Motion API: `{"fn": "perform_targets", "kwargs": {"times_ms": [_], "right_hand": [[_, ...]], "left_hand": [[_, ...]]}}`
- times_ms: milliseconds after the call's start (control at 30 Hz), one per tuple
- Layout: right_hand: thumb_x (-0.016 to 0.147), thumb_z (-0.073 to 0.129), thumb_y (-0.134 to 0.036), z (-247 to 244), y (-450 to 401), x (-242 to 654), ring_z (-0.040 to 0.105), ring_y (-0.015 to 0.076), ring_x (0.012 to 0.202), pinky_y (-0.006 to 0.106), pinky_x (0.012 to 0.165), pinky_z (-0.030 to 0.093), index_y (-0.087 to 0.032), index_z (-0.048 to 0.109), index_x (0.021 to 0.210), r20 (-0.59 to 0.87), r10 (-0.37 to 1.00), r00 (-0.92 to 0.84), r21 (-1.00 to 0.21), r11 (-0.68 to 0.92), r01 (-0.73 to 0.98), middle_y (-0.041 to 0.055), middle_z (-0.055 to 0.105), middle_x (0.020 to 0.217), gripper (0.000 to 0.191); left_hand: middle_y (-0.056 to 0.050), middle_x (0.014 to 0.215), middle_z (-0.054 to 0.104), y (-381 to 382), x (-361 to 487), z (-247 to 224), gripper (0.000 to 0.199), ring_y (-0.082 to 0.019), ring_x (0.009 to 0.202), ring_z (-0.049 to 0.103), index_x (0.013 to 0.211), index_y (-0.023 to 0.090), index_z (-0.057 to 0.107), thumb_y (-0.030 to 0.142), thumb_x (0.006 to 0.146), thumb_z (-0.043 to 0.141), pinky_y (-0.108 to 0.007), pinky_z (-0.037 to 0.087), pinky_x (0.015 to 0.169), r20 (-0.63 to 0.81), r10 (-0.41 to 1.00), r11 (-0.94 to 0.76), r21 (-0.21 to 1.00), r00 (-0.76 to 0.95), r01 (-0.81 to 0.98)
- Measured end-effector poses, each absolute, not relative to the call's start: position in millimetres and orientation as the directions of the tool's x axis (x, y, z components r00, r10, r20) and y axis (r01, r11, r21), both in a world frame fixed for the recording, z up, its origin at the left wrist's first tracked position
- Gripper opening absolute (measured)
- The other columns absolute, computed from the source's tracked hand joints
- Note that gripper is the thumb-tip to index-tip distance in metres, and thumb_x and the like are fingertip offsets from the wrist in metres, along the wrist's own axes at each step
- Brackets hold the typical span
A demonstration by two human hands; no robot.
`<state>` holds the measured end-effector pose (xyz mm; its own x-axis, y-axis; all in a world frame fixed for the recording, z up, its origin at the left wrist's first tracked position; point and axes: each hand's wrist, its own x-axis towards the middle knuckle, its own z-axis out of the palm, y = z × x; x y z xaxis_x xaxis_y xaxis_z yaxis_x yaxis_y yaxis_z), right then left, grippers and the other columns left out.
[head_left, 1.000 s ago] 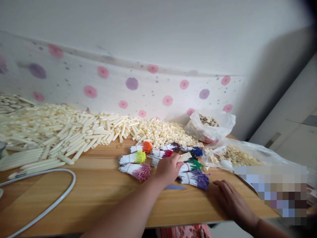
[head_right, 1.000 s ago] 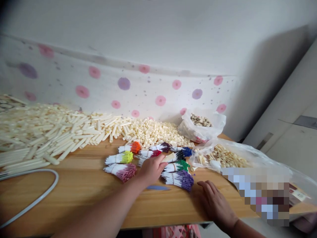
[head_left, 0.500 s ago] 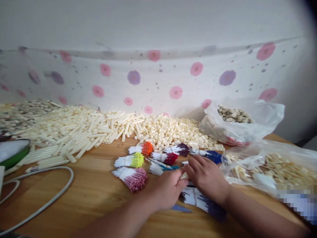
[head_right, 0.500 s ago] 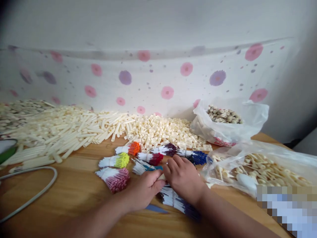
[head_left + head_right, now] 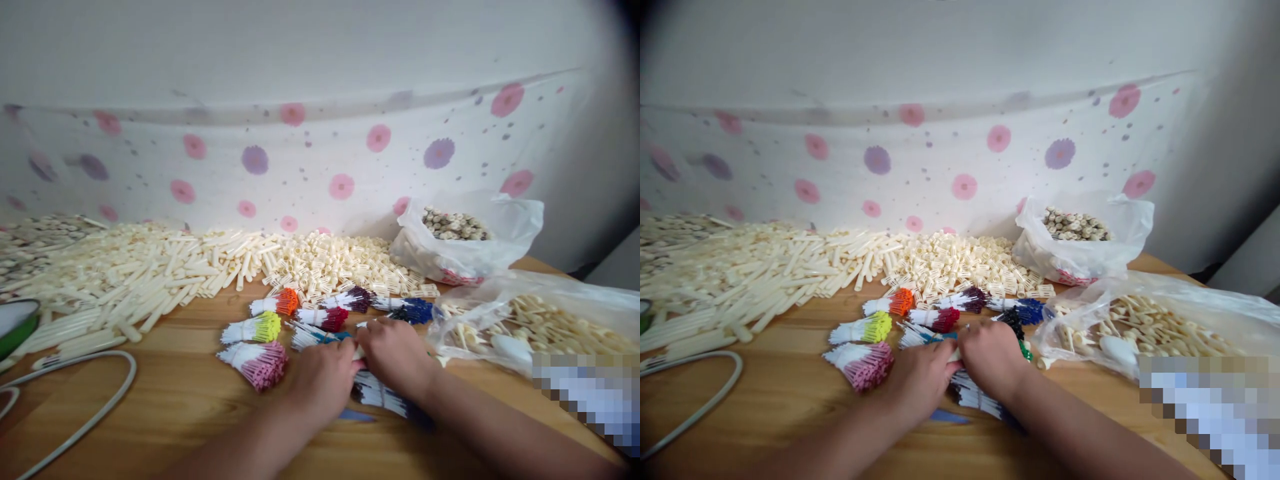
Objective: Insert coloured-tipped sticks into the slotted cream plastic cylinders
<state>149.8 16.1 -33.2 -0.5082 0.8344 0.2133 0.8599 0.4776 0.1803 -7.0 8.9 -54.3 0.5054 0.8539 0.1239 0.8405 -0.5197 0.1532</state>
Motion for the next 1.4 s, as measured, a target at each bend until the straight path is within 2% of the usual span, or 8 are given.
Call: {"fn": "perform_targets", "kwargs": {"times_ms": [200,467,633,867,1033,1133,1267,1400], "right_hand": [[0.081,0.061,-0.019,-35.1,16.2,158.4,0.052,0.0198,0.068,0.029,0.057,0.029,-0.019,0.058,0.07,0.493,0.636,-0.593,0.299,0.517,0.802,0.0033,0.061,0.07,0.011],[0.079,0.055,-0.014,-22.2,14.4,143.9,0.063,0.0227,0.077,0.027,0.059,0.037,-0.015,0.064,0.076,0.125,0.875,-0.467,0.166,0.446,0.88,0.0092,0.068,0.078,0.01],[0.08,0.054,-0.019,-17.5,7.4,144.6,0.065,0.0218,0.071,0.027,0.061,0.04,-0.015,0.064,0.073,0.063,0.914,-0.402,0.138,0.391,0.91,0.0094,0.069,0.075,0.013],[0.084,0.053,-0.022,-29.3,1.5,156.6,0.057,0.0213,0.085,0.03,0.073,0.044,-0.016,0.062,0.087,0.354,0.805,-0.477,0.059,0.49,0.87,0.0071,0.063,0.085,0.011],[0.089,0.051,-0.031,-27.5,-1.6,169.8,0.056,0.0198,0.094,0.031,0.081,0.047,-0.014,0.049,0.123,0.624,0.677,-0.39,-0.099,0.564,0.82,0.0103,0.058,0.103,0.039],[0.087,0.054,-0.028,-19.6,-17.2,161.2,0.053,0.0227,0.103,0.036,0.087,0.047,-0.014,0.044,0.13,0.712,0.554,-0.43,0.009,0.606,0.795,0.0139,0.055,0.114,0.046],[0.09,0.05,-0.022,-11.3,-54.4,127.2,0.052,0.0244,0.107,0.039,0.086,0.048,-0.014,0.048,0.129,0.589,0.358,-0.725,0.251,0.771,0.585,0.0143,0.058,0.117,0.04],[0.092,0.041,-0.016,-10.6,-83.5,105.8,0.06,0.0198,0.083,0.033,0.069,0.051,-0.01,0.059,0.114,0.403,0.275,-0.873,0.269,0.876,0.401,0.0127,0.066,0.095,0.029]], "left_hand": [[-0.003,0.082,0.07,7.5,-11.3,-52.1,0.026,-0.023,0.074,0.068,0.098,0.024,0.054,0.042,0.092,0.036,-0.028,0.044,0.057,0.139,0.86,-0.51,0.294,0.492,0.809],[-0.004,0.079,0.07,7.0,-9.4,-59.5,0.027,-0.028,0.07,0.067,0.09,0.022,0.055,0.043,0.091,0.038,-0.035,0.048,0.056,0.188,0.842,-0.529,0.096,0.506,0.843],[-0.006,0.081,0.069,2.7,-5.5,-56.5,0.028,-0.026,0.073,0.067,0.094,0.02,0.055,0.042,0.091,0.039,-0.035,0.05,0.062,0.174,0.839,-0.534,0.075,0.516,0.842],[-0.008,0.085,0.069,0.8,-8.4,-41.4,0.028,-0.027,0.075,0.067,0.096,0.019,0.055,0.041,0.092,0.039,-0.035,0.048,0.062,0.237,0.839,-0.523,0.103,0.489,0.846],[-0.007,0.085,0.069,2.1,-40.3,-12.8,0.035,-0.024,0.079,0.066,0.102,0.019,0.055,0.048,0.089,0.042,-0.03,0.045,0.066,0.308,0.873,-0.457,0.246,0.378,0.855],[-0.006,0.085,0.068,-16.0,-62.8,0.3,0.031,-0.022,0.079,0.064,0.099,0.019,0.056,0.045,0.089,0.043,-0.028,0.044,0.066,0.279,0.904,-0.413,0.37,0.325,0.832],[-0.005,0.089,0.068,-70.0,-75.6,-1.2,0.021,-0.019,0.081,0.062,0.094,0.019,0.06,0.035,0.086,0.049,-0.026,0.044,0.069,0.138,0.905,-0.399,0.608,0.403,0.686],[-0.003,0.091,0.067,-126.3,-98.1,-40.7,0.024,-0.015,0.08,0.061,0.101,0.019,0.059,0.033,0.085,0.048,-0.023,0.046,0.071,0.08,0.939,-0.241,0.846,0.333,0.475]]}}
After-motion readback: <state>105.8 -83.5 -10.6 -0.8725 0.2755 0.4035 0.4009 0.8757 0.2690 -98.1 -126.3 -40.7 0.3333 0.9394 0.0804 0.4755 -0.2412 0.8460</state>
